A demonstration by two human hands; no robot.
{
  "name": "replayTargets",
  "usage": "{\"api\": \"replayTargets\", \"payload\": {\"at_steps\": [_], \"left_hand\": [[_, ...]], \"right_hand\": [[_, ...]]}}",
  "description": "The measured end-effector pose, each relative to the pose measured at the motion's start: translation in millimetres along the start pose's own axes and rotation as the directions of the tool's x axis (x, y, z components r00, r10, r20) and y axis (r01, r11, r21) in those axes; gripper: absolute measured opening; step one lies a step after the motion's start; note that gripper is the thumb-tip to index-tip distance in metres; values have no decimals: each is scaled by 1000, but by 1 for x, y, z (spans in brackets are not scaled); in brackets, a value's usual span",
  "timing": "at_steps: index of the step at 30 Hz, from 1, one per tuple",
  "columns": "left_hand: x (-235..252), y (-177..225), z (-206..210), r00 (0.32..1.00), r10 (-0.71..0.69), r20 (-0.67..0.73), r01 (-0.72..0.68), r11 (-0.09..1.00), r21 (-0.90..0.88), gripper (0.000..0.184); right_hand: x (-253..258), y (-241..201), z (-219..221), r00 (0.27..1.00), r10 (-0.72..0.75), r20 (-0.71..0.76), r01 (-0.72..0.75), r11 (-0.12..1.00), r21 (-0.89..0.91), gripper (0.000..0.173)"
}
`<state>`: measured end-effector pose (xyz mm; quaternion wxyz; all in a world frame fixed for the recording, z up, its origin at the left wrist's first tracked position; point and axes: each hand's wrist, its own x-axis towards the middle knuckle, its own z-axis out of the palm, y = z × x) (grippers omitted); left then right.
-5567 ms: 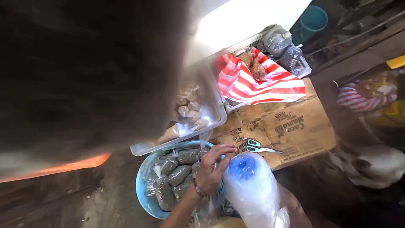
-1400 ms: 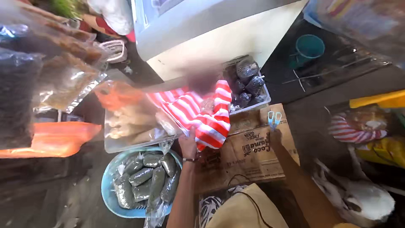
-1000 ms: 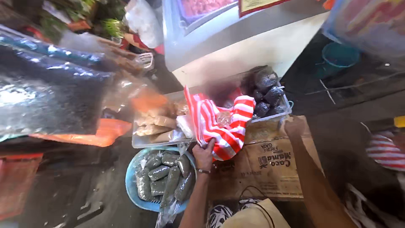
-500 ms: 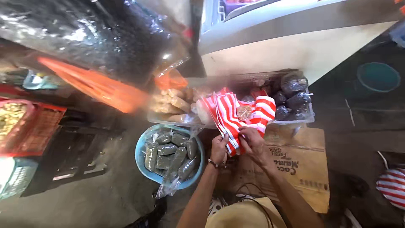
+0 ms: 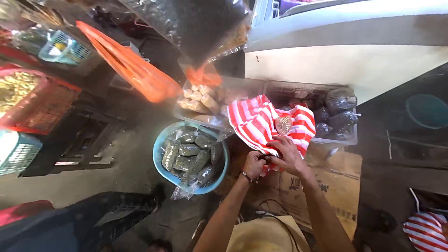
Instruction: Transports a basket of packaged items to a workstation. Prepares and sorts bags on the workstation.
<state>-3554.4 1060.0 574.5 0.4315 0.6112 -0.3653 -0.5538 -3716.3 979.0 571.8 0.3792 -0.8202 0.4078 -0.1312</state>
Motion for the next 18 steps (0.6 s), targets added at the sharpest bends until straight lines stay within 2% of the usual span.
{"api": "replayTargets", "payload": {"at_steps": [3, 6, 11, 13, 16, 18], "left_hand": [[4, -3, -14, 995, 18, -102, -15, 999, 35, 10], [8, -5, -27, 983, -28, -179, 28, 1000, 0, 21], [-7, -8, -15, 929, -266, -258, 211, 952, -224, 29], [-28, 2, -2, 937, -284, -206, 233, 942, -240, 32], [-67, 23, 7, 969, -231, -92, 205, 952, -227, 29], [-95, 32, -2, 971, -211, -109, 169, 936, -307, 27]], "right_hand": [[-13, 11, 22, 969, -88, -230, 61, 990, -123, 38], [-26, 23, 40, 947, -20, -320, -75, 956, -284, 54], [-15, 44, 52, 895, 101, -434, -254, 916, -312, 59], [7, 45, 40, 908, 137, -395, -292, 885, -363, 58], [53, 58, 14, 940, 243, -238, -321, 866, -382, 36], [84, 82, -6, 928, 342, -145, -372, 844, -387, 32]]}}
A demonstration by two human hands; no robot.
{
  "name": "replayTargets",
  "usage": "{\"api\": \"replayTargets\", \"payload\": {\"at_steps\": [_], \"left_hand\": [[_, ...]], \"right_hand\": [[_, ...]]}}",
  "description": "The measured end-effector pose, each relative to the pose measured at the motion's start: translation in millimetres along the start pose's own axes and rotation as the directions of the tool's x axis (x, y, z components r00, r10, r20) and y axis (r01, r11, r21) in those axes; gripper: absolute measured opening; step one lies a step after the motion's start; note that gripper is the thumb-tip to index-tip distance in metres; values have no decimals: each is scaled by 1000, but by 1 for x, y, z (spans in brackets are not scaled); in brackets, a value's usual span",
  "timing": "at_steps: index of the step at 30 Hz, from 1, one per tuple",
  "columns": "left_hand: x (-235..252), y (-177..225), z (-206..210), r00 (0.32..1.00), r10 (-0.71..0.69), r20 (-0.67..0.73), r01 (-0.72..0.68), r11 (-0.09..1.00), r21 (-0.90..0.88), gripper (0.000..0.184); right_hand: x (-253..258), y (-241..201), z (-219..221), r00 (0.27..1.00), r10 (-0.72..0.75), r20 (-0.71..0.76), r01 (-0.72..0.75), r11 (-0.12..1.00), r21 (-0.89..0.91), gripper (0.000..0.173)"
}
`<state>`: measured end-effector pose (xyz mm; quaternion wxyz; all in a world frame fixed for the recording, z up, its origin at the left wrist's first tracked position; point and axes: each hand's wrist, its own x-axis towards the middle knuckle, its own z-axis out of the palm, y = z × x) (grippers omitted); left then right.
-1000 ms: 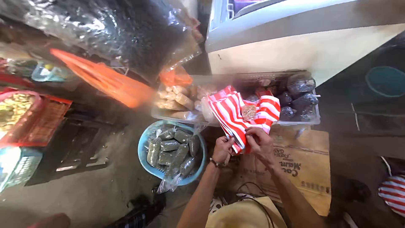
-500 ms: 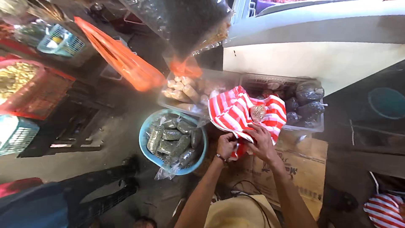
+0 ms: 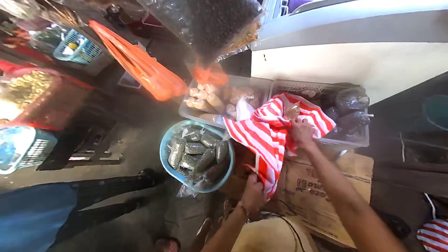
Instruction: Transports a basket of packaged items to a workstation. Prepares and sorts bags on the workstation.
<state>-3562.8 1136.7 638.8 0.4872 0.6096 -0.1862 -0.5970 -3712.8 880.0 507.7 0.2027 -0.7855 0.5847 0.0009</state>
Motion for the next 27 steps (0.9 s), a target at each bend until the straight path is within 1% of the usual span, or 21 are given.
{"api": "replayTargets", "payload": {"at_steps": [2, 4, 6, 8, 9, 11, 13, 14, 15, 16, 17, 18, 19, 20, 21, 22, 23, 24, 25, 26, 27], "left_hand": [[-21, -1, -27, 994, 49, -95, -57, 995, -80, 27], [-36, -7, -60, 972, 68, -226, -104, 983, -151, 26], [-50, -18, -93, 942, 69, -329, -153, 960, -237, 32], [-62, -27, -116, 895, 81, -438, -175, 968, -179, 36], [-66, -30, -122, 865, 100, -491, -173, 979, -104, 34], [-70, -27, -118, 831, 167, -531, -141, 986, 90, 36], [-67, -22, -105, 859, 220, -462, -84, 951, 296, 33], [-64, -19, -97, 891, 211, -401, -41, 919, 393, 31], [-61, -18, -91, 930, 212, -301, -37, 867, 497, 30], [-57, -19, -86, 953, 253, -167, -99, 779, 619, 30], [-54, -19, -80, 957, 290, -9, -197, 672, 714, 28], [-52, -17, -73, 939, 302, 164, -314, 561, 766, 22], [-53, -13, -64, 896, 313, 316, -434, 455, 778, 24], [-54, -8, -55, 850, 293, 438, -524, 378, 763, 41], [-56, -2, -46, 809, 241, 537, -588, 328, 739, 55], [-59, 6, -39, 769, 195, 609, -637, 315, 704, 60], [-61, 10, -36, 724, 210, 657, -686, 309, 658, 55], [-61, 10, -36, 671, 284, 684, -741, 278, 611, 40], [-63, 11, -38, 648, 331, 686, -761, 240, 603, 31], [-66, 16, -44, 675, 309, 670, -736, 217, 641, 27], [-70, 24, -54, 737, 222, 639, -676, 199, 710, 19]], "right_hand": [[34, 23, -8, 998, 37, -56, -36, 999, 10, 33], [53, 29, -39, 970, 99, -221, -84, 993, 77, 34], [60, 23, -80, 894, 218, -391, -159, 971, 177, 41], [61, 23, -98, 783, 269, -561, -179, 961, 211, 45], [60, 24, -95, 756, 222, -616, -133, 973, 187, 48], [50, 26, -68, 824, 8, -567, 47, 996, 82, 55], [47, 37, -24, 947, -169, -274, 193, 979, 64, 54], [52, 45, -7, 977, -177, -116, 189, 977, 100, 47], [54, 51, 2, 986, -167, -28, 169, 977, 130, 45], [49, 49, 0, 984, -176, -37, 180, 969, 171, 52], [34, 37, -13, 966, -229, -123, 251, 944, 213, 69], [9, 15, -32, 922, -323, -213, 374, 885, 277, 83], [-25, -14, -52, 866, -438, -240, 500, 767, 403, 88], [-65, -42, -73, 791, -584, -185, 576, 608, 546, 89], [-104, -67, -90, 675, -734, -77, 580, 463, 671, 93], [-137, -86, -99, 532, -846, 38, 547, 377, 748, 96], [-163, -96, -101, 380, -913, 148, 554, 353, 754, 97], [-181, -94, -99, 293, -934, 207, 616, 350, 706, 93], [-193, -84, -93, 295, -933, 207, 693, 358, 626, 78], [-197, -69, -88, 356, -921, 161, 730, 381, 568, 55], [-195, -53, -88, 430, -893, 131, 717, 426, 552, 30]]}}
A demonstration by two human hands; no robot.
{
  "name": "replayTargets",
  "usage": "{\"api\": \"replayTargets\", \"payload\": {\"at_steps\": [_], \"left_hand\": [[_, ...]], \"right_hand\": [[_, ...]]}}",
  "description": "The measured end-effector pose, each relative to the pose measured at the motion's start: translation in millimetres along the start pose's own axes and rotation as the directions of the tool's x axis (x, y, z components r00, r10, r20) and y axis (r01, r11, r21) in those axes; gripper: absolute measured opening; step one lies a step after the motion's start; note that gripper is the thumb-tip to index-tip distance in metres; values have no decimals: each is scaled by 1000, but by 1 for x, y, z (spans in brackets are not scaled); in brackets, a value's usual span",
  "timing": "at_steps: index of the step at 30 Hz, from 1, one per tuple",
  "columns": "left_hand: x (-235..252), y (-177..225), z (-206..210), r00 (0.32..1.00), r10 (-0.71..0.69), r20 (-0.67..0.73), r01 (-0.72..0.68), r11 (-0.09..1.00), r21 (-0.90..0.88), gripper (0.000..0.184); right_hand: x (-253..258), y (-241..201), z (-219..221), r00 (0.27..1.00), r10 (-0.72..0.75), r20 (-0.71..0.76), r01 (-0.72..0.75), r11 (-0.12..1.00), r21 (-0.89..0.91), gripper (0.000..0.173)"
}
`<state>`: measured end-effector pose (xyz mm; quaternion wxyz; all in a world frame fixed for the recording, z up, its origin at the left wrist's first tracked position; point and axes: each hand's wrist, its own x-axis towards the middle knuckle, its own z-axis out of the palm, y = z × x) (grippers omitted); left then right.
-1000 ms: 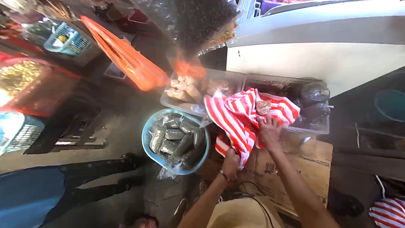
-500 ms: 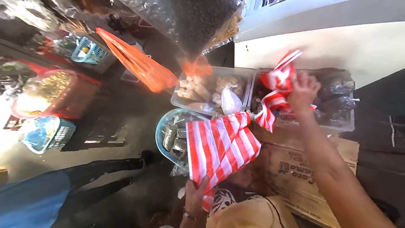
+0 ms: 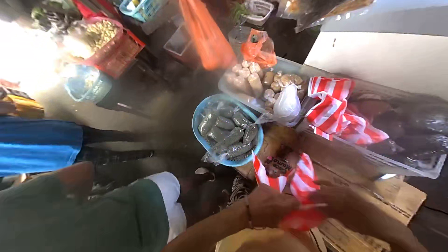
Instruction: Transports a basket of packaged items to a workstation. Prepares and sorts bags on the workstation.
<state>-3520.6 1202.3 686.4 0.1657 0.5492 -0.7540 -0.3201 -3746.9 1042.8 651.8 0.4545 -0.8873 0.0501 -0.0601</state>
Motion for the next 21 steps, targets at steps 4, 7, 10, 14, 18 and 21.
{"api": "replayTargets", "payload": {"at_steps": [4, 7, 10, 14, 18, 21], "left_hand": [[-25, -50, -50, 909, -187, 373, 308, 903, -299, 21], [-38, -124, -18, 939, -282, -197, -197, 26, -980, 11], [22, -157, 8, 735, -629, -254, -508, -262, -821, 70], [59, -109, 17, 746, -661, 81, -154, -290, -945, 83], [57, -108, 18, 899, -398, 182, 210, 28, -977, 13], [66, -112, 29, 868, -466, 170, 248, 110, -963, 12]], "right_hand": [[-48, 17, -52, 934, 281, -223, -194, 919, 343, 13], [-51, 8, -63, 732, 572, -370, -268, 741, 616, 17], [-34, 26, -54, 523, 740, -423, -305, 626, 718, 20], [-34, 55, -40, 387, 802, -454, -345, 583, 736, 17], [-57, 58, -33, 224, 864, -451, -513, 498, 699, 13], [-81, 74, -24, 265, 744, -613, -795, 529, 297, 31]]}}
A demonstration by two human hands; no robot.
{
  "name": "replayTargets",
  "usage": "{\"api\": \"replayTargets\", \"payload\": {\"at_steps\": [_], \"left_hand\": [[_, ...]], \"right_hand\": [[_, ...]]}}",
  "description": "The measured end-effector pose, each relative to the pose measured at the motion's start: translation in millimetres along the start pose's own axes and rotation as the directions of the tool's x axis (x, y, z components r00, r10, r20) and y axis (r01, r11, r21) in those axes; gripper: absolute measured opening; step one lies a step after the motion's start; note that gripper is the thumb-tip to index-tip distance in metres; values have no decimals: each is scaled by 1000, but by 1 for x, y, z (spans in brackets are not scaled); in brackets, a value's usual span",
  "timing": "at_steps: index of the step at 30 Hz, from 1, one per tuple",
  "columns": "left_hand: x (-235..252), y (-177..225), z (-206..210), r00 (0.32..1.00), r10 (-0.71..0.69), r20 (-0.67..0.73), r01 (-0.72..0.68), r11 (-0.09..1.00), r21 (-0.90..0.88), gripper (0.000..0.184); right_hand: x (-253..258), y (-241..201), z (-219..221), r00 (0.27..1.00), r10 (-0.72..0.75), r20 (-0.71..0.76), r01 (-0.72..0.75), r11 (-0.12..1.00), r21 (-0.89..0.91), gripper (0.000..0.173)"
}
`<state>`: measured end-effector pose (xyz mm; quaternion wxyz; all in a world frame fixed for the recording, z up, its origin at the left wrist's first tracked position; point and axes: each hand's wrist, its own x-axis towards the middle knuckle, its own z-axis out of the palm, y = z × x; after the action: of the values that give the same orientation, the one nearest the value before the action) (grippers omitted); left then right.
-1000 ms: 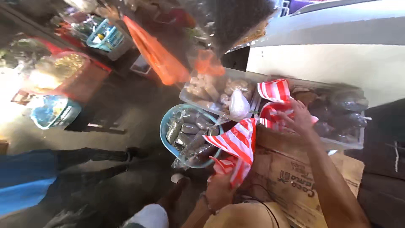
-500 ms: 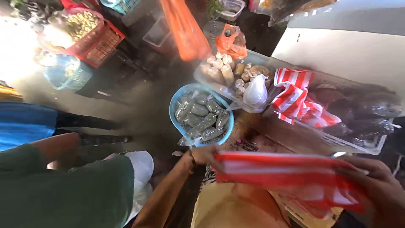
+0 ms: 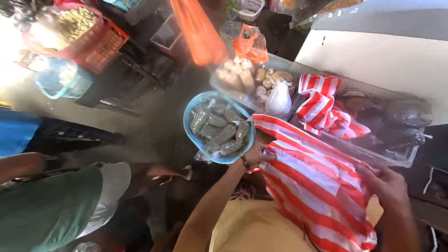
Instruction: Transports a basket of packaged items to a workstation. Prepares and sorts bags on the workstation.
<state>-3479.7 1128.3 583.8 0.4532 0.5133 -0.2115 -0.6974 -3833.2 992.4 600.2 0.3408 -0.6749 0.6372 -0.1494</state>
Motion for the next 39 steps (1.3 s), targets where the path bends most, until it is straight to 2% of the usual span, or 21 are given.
{"api": "replayTargets", "payload": {"at_steps": [2, 4, 6, 8, 10, 13, 17, 20, 22, 24, 26, 28, 30, 31, 32, 34, 36, 37, 39], "left_hand": [[4, -13, 5, 992, -7, -128, 23, 992, 122, 11], [9, -32, 13, 973, 23, -230, 31, 974, 226, 17], [8, -43, 23, 949, 36, -313, 49, 965, 258, 19], [2, -43, 38, 931, 11, -365, 96, 958, 272, 20], [-4, -43, 52, 942, -23, -335, 128, 947, 295, 27], [-15, -45, 59, 963, -80, -258, 142, 963, 231, 18], [-26, -48, 53, 896, -194, -399, 278, 946, 164, 14], [-28, -51, 55, 899, -154, -409, 239, 957, 166, 20], [-28, -51, 58, 912, -112, -395, 186, 970, 154, 18], [-30, -46, 59, 928, -116, -355, 142, 989, 48, 17], [-36, -40, 56, 941, -184, -283, 153, 980, -126, 24], [-44, -36, 51, 935, -256, -245, 190, 946, -263, 22], [-49, -34, 46, 922, -296, -250, 198, 915, -352, 23], [-51, -35, 43, 918, -296, -263, 187, 909, -371, 25], [-51, -38, 41, 915, -283, -288, 165, 913, -373, 28], [-48, -45, 39, 910, -237, -340, 128, 941, -313, 32], [-46, -48, 45, 916, -199, -349, 138, 972, -191, 27], [-45, -47, 49, 918, -193, -346, 157, 979, -130, 19], [-42, -45, 56, 921, -197, -336, 171, 980, -105, 9]], "right_hand": [[-10, -1, 7, 983, -167, -82, 142, 957, -253, 46], [-30, -25, 19, 940, -297, -166, 236, 921, -310, 43], [-57, -56, 39, 922, -347, -172, 320, 933, -166, 34], [-82, -85, 60, 966, -259, 22, 256, 962, 92, 33], [-95, -95, 85, 949, -202, 243, 143, 961, 238, 40], [-104, -82, 123, 933, -280, 228, 216, 939, 269, 46], [-111, -73, 129, 929, -266, 257, 185, 936, 298, 42], [-116, -78, 131, 908, -302, 289, 215, 930, 298, 33], [-120, -84, 136, 926, -288, 243, 197, 919, 340, 22], [-121, -86, 143, 952, -203, 231, 60, 860, 506, 16], [-116, -87, 142, 946, -36, 321, -218, 662, 717, 14], [-106, -91, 132, 891, 140, 431, -444, 456, 771, 13], [-96, -88, 127, 849, 220, 481, -529, 332, 781, 15], [-94, -84, 126, 858, 215, 466, -513, 333, 791, 15], [-93, -81, 125, 893, 171, 416, -448, 403, 798, 13], [-95, -76, 123, 943, -55, 328, -221, 634, 741, 17], [-98, -80, 123, 904, -220, 367, -60, 785, 617, 30], [-101, -83, 126, 892, -250, 377, -1, 832, 554, 30], [-105, -85, 132, 898, -290, 332, 98, 866, 490, 20]]}}
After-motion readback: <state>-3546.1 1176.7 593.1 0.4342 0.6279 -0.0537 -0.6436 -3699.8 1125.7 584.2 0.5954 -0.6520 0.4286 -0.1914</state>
